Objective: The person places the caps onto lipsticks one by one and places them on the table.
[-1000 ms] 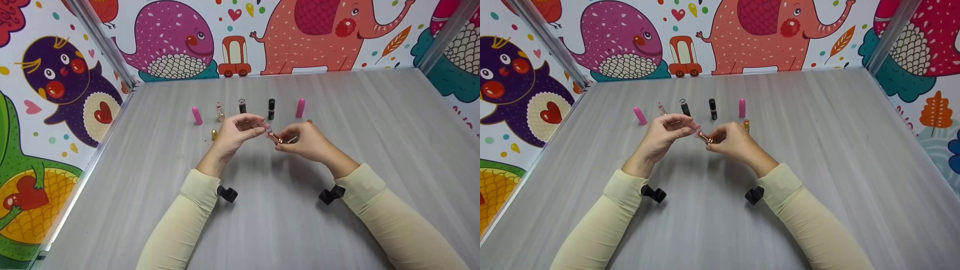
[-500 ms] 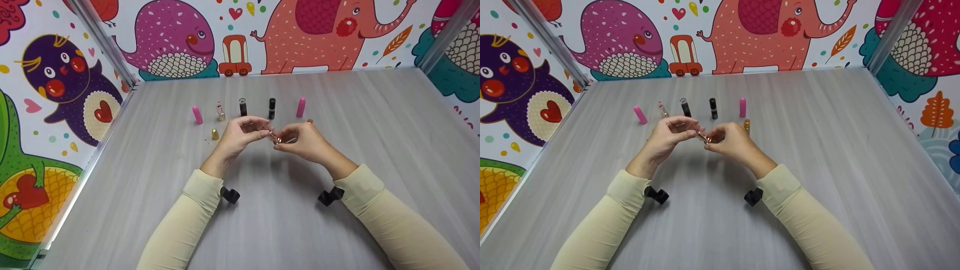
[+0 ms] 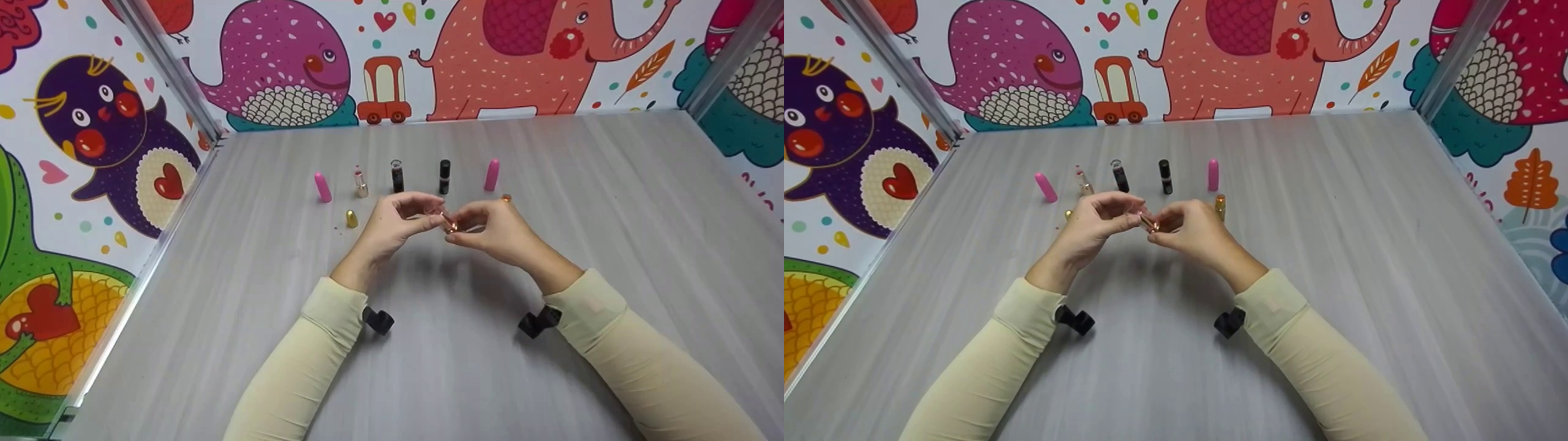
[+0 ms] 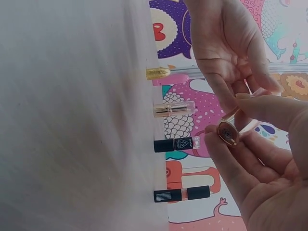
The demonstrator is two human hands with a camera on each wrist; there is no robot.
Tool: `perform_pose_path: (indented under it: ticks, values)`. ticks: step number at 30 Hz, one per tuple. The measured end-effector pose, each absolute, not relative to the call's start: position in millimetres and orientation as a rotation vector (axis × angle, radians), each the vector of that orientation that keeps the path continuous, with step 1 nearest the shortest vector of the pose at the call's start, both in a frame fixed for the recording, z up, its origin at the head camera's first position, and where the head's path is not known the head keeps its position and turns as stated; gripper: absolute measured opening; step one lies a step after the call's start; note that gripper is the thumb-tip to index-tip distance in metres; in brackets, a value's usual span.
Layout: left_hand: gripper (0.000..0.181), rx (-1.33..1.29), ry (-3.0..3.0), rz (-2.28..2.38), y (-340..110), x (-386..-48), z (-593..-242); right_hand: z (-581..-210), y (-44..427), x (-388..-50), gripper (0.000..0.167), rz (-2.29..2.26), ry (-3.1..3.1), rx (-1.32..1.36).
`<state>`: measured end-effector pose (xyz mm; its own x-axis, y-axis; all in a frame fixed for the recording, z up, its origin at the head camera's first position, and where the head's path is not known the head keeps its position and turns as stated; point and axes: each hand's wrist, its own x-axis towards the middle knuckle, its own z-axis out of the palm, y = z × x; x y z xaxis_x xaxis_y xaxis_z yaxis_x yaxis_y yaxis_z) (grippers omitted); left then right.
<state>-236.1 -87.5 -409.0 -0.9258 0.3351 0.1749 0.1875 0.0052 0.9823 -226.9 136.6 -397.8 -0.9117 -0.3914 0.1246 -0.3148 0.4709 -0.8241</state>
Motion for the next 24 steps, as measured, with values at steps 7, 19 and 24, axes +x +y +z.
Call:
perform_pose_path:
  ticks: [7, 19, 24]
  values:
    - [0.03, 0.58, 2.191, 2.024, -87.1, -236.3, -409.2, -396.4, 137.8, -227.3, 0.026, -1.433, 2.623, -0.606]
    - [0.031, 0.588, 2.235, 1.979, -85.2, -235.5, -410.5, -395.4, 136.9, -226.3, 0.027, -1.441, 2.622, -0.571]
    - [0.032, 0.586, 2.231, 1.977, -83.8, -235.4, -410.4, -395.3, 136.7, -225.9, 0.027, -1.449, 2.621, -0.574]
